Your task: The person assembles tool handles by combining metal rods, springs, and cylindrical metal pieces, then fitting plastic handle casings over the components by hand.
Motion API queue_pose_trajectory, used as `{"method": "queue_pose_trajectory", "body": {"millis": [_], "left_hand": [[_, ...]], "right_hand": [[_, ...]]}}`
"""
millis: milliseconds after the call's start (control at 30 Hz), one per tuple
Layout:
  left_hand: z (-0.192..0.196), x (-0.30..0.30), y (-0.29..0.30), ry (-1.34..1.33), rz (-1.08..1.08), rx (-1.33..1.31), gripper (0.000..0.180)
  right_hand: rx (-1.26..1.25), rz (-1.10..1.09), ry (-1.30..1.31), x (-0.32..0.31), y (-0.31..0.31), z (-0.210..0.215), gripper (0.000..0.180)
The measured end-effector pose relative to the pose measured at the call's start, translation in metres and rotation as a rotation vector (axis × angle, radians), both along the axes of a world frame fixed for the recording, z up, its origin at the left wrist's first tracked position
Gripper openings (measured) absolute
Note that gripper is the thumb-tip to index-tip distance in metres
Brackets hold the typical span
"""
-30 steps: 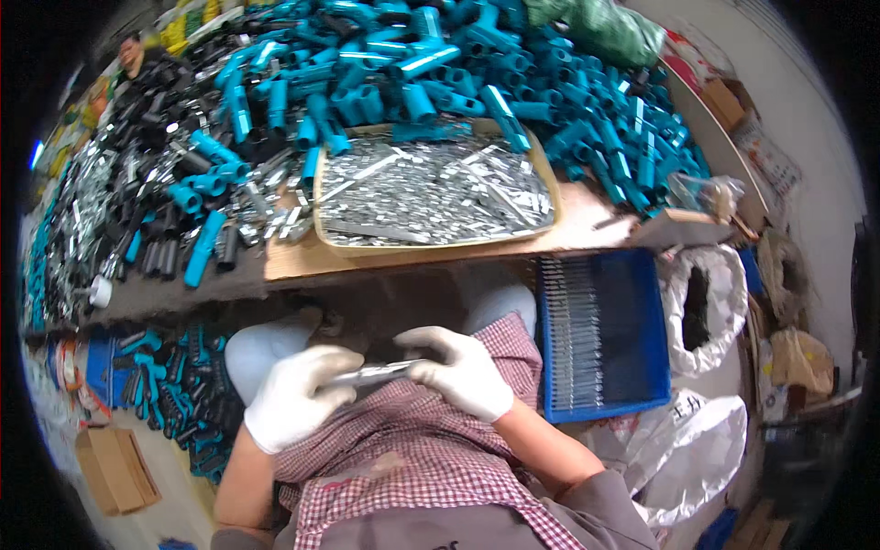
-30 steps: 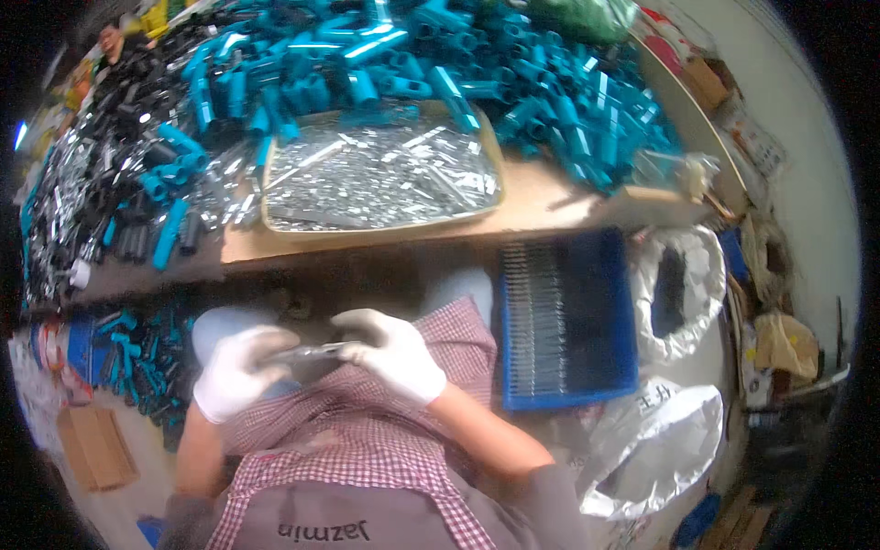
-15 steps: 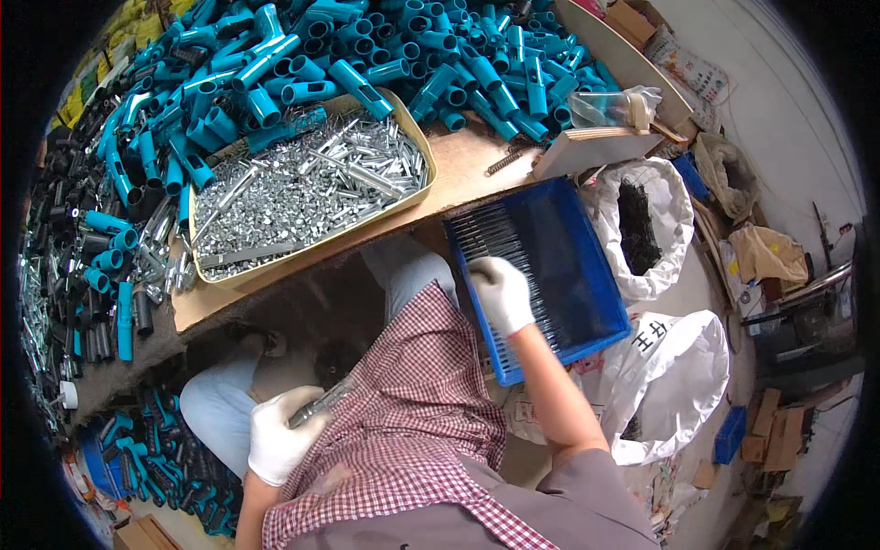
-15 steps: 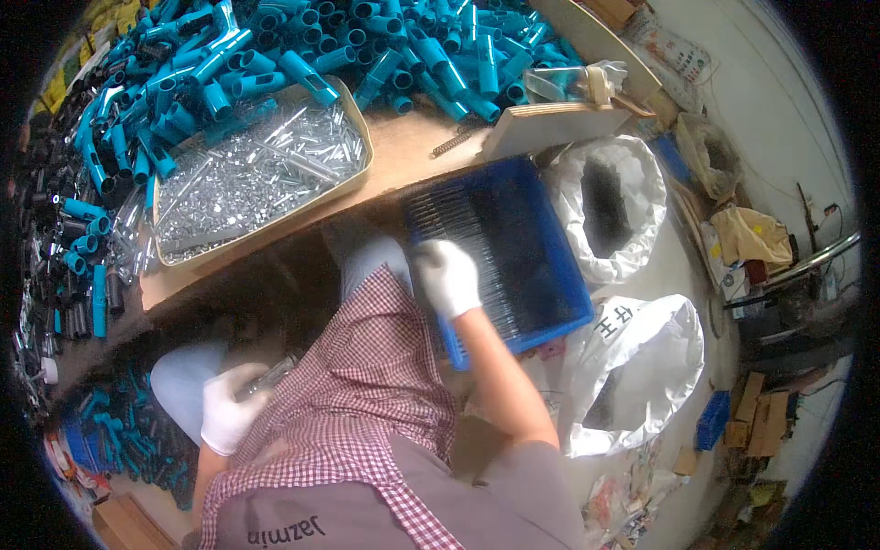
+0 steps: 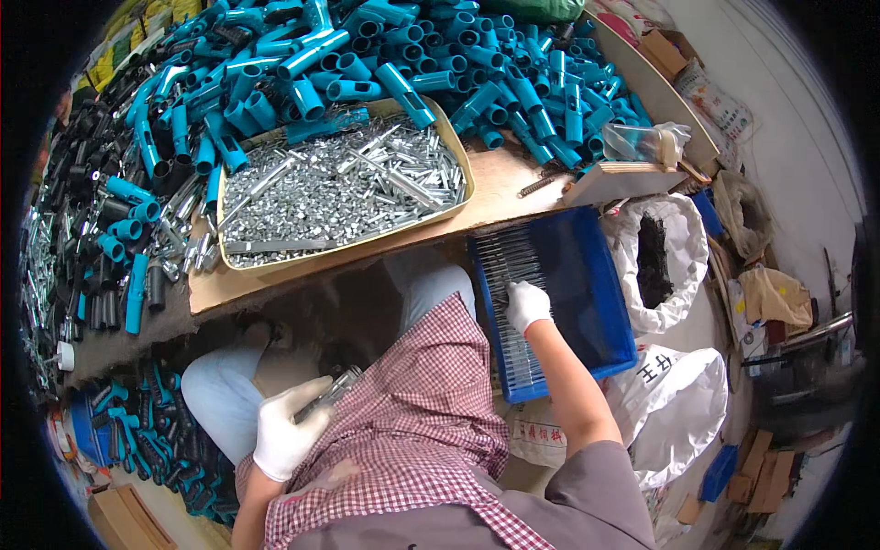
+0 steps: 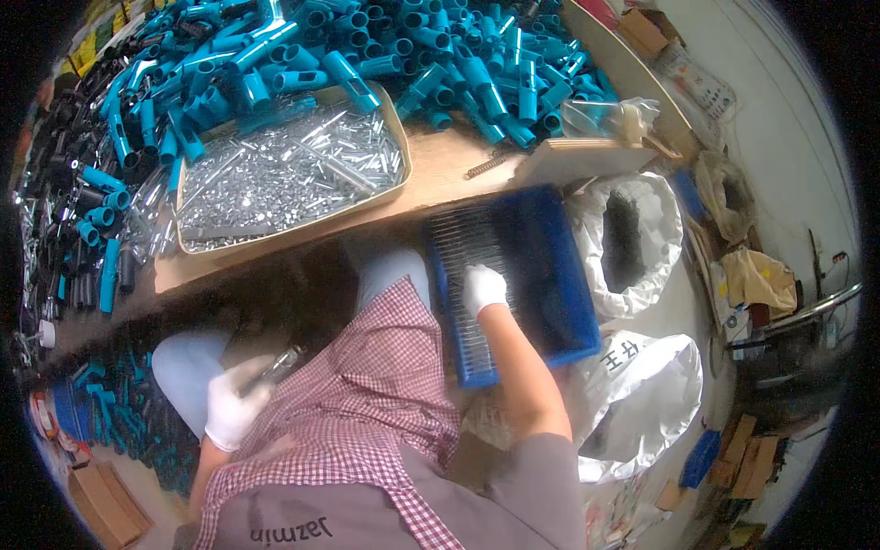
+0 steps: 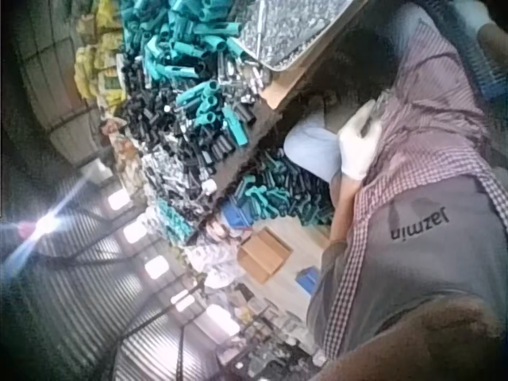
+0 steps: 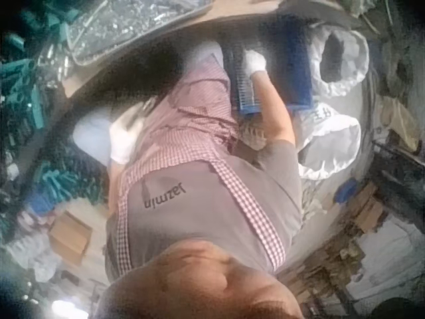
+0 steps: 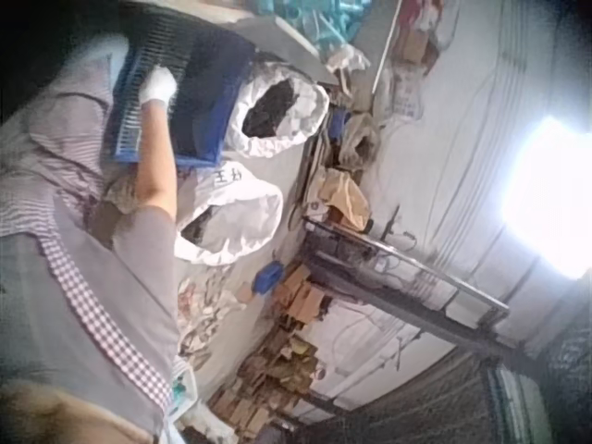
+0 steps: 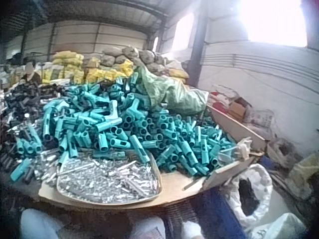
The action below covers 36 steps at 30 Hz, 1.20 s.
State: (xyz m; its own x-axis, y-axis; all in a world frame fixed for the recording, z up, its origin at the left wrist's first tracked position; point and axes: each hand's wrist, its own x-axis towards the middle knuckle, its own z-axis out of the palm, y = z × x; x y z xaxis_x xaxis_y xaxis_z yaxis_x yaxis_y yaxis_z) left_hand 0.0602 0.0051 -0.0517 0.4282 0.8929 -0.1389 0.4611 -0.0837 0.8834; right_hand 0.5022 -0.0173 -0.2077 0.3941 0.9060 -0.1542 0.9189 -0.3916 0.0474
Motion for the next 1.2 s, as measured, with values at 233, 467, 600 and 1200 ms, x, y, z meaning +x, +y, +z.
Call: {"method": "queue_pose_trajectory", "body": {"millis": [233,467,600,1200], "left_hand": [[0.011,-0.015,0.007,0.019,-0.002,-0.131,0.036],[0.024,-0.008,0.009,-0.152,0.110,-0.098,0.055],[0.037,-0.034,0.005,-0.227,0.322,0.027,0.055],[0.051,-0.069,-0.006,-0.134,0.356,0.197,0.045]], "right_hand": [[0.655,-0.419,1.293,-0.051,0.001,0.113,0.014],[0.297,-0.197,2.329,-0.227,0.000,0.125,0.032],[0.112,-0.130,2.286,-0.262,0.011,0.153,0.037],[0.291,0.158,1.339,-0.260,0.023,0.177,0.020]]}}
